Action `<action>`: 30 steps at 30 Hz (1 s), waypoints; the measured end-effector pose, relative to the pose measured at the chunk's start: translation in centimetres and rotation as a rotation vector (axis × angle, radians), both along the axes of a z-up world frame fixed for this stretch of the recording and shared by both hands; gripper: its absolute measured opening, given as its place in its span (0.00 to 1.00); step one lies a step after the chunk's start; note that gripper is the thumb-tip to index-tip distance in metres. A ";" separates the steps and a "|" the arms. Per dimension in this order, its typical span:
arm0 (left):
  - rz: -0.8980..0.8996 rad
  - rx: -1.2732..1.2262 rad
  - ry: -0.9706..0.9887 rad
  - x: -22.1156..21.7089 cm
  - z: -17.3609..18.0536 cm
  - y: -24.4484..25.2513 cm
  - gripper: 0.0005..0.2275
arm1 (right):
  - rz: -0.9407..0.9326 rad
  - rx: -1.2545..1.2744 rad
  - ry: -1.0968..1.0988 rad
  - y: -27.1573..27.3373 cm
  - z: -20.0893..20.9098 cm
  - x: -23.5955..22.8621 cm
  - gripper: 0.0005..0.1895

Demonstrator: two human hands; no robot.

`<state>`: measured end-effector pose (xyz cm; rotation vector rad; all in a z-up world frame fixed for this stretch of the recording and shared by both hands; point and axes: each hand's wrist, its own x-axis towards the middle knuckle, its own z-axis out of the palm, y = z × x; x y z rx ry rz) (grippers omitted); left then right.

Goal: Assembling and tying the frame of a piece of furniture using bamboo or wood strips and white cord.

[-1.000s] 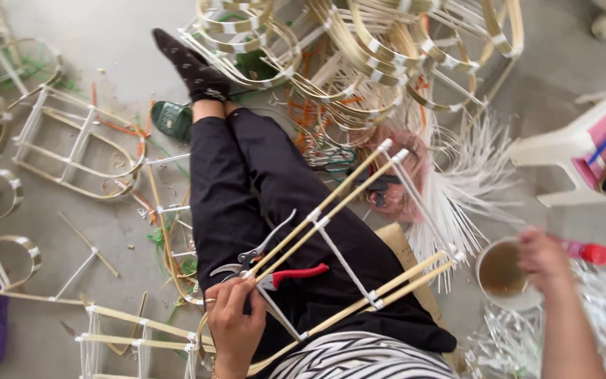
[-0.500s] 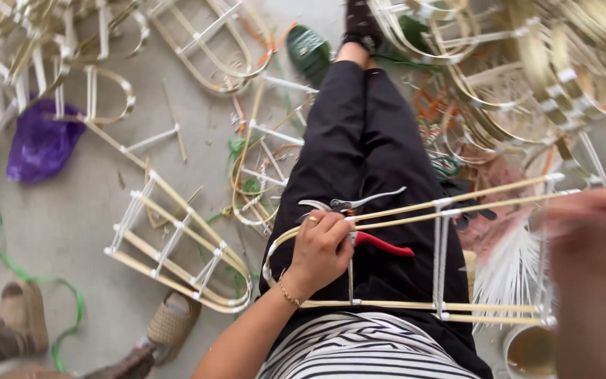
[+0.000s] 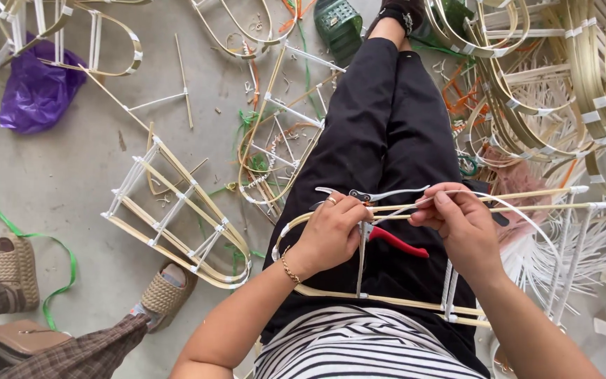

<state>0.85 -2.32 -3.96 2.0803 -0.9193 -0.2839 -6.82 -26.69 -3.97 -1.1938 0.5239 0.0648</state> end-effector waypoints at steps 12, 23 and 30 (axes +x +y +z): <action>-0.002 0.018 -0.035 0.0 1.2 0.0 0.10 | -0.063 0.435 -0.011 -0.3 1.0 -0.5 0.07; 0.006 0.010 -0.037 -0.2 1.5 0.2 0.09 | 0.181 0.044 -0.641 -0.5 4.8 -4.5 0.11; 0.014 0.028 -0.029 -0.3 1.4 0.4 0.09 | 0.119 0.718 -0.525 -0.1 8.5 -6.6 0.05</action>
